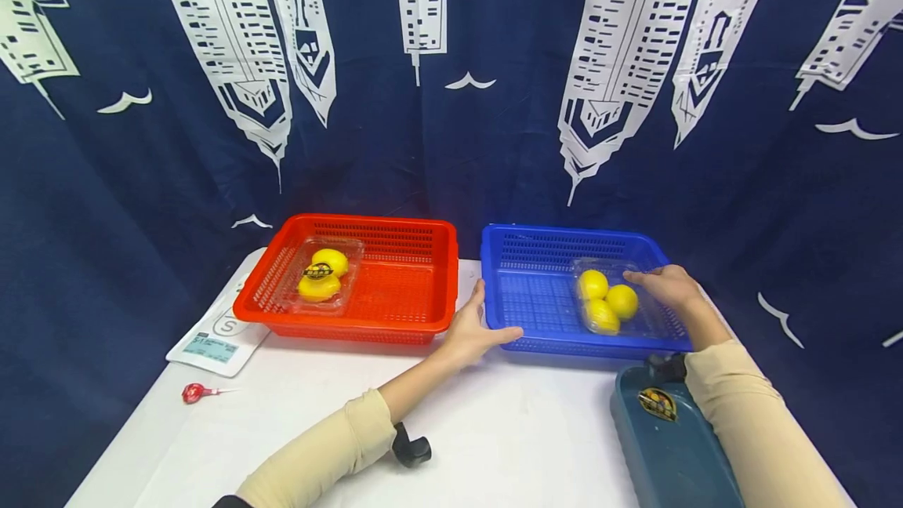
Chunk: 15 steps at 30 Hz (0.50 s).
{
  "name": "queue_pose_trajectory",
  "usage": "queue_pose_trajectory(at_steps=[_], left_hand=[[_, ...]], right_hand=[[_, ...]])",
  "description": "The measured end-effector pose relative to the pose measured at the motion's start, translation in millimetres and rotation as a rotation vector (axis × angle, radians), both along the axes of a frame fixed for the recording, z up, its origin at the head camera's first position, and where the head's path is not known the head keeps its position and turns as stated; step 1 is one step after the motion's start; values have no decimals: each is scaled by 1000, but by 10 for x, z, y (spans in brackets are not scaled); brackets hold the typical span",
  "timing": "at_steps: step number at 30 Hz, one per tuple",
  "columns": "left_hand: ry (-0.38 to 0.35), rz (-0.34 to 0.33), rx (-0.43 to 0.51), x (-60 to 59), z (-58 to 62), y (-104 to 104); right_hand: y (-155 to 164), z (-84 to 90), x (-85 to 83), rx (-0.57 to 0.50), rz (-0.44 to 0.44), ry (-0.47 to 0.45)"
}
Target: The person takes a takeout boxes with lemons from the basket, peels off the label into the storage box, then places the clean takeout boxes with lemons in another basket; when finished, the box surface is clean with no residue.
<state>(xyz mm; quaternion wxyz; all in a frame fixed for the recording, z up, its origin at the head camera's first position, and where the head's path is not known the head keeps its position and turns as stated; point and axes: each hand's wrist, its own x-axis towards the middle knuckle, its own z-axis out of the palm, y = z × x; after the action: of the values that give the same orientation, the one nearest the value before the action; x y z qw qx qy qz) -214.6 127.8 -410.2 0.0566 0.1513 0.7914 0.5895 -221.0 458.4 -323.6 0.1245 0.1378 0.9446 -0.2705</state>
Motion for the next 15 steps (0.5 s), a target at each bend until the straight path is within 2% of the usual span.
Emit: queue_pose_trajectory(at_steps=[4,8,11,15], left_hand=[[30,-57,-25,67,210,-218],[89,-80,-6,50,377,-468],[112,-82,57,9,435,-672],[152,-50,97,-17,425,-968]], right_hand=[[-274,73,-4,12,47,60],[-600,139,-12,-27,82,127],[-866,165,-18,-99,112,160],[-1251,166,-23,-193,153,210]])
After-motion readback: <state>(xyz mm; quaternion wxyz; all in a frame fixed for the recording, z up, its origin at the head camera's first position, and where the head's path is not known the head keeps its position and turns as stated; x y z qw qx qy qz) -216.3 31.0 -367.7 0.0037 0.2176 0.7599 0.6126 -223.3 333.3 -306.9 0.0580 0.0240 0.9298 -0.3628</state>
